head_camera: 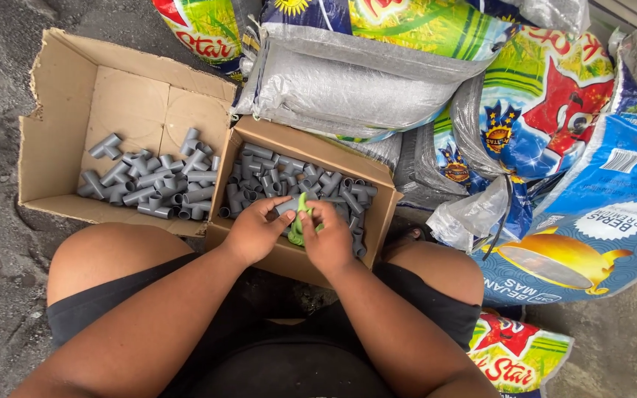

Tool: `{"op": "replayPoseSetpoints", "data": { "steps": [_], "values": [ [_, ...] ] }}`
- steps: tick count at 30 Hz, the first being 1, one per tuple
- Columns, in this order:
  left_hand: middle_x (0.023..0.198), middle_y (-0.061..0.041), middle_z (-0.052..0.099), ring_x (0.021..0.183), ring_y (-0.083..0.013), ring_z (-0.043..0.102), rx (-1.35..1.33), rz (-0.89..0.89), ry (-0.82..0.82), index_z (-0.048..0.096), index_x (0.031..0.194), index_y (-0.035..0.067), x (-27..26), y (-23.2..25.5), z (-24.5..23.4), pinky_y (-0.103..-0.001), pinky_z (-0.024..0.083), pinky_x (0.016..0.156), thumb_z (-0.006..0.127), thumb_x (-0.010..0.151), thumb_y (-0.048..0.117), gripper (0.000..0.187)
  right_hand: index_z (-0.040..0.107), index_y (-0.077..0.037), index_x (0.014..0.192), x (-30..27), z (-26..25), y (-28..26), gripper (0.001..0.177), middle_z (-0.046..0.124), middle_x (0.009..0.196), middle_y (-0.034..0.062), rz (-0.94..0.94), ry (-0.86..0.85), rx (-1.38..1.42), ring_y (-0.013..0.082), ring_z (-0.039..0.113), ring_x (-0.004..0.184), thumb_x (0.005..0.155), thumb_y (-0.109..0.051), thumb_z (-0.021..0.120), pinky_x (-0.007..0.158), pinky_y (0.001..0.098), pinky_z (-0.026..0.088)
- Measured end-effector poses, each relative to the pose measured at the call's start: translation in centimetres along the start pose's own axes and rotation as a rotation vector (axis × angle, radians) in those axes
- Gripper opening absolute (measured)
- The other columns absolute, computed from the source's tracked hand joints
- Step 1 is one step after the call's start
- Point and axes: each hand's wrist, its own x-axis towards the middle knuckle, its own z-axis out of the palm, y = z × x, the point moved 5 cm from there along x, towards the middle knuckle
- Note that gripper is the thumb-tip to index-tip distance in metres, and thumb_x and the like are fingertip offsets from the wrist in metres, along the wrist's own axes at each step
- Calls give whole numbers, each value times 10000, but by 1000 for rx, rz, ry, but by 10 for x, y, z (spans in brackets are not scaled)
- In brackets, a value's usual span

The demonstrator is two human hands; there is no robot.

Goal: Cleaning grey PVC T-fittings with a green cloth and sorting them into a different box.

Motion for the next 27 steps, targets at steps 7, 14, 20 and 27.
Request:
{"op": "replayPoseSetpoints", "data": {
  "steps": [7, 14, 20, 27],
  "values": [
    [1070, -96, 737, 919, -160, 714, -65, -39, 13, 649, 1365, 107, 5, -19, 4, -320, 576, 830, 717, 965, 300, 449, 746, -153, 1086, 0, -2, -5, 189, 757, 845, 48, -59, 30, -1, 225, 728, 797, 913, -227, 762, 718, 366, 600],
    [1229, -134, 736, 1110, -238, 711, -106, -18, -117, 476, 1472, 43, -10, 0, -4, -406, 536, 992, 655, 993, 206, 537, 739, -94, 1197, -12, 5, -17, 279, 740, 889, 116, -132, 51, 80, 244, 716, 796, 932, -178, 748, 689, 365, 601],
    [1213, -99, 748, 1099, -205, 707, -83, -40, -124, 485, 1443, 29, -1, -8, -14, -405, 514, 988, 627, 1019, 251, 500, 667, -84, 1360, 0, 3, -47, 353, 682, 969, 164, -324, -97, 68, 342, 692, 830, 1014, -107, 603, 683, 415, 601],
    [1187, -85, 741, 1080, -212, 688, -91, -21, -64, 485, 1415, 31, 10, 5, -24, -382, 519, 957, 622, 1015, 215, 461, 379, -63, 1575, 7, 11, -70, 612, 581, 1330, 256, -321, -361, -10, 433, 700, 991, 992, -142, 547, 797, 526, 607]
  ]
}}
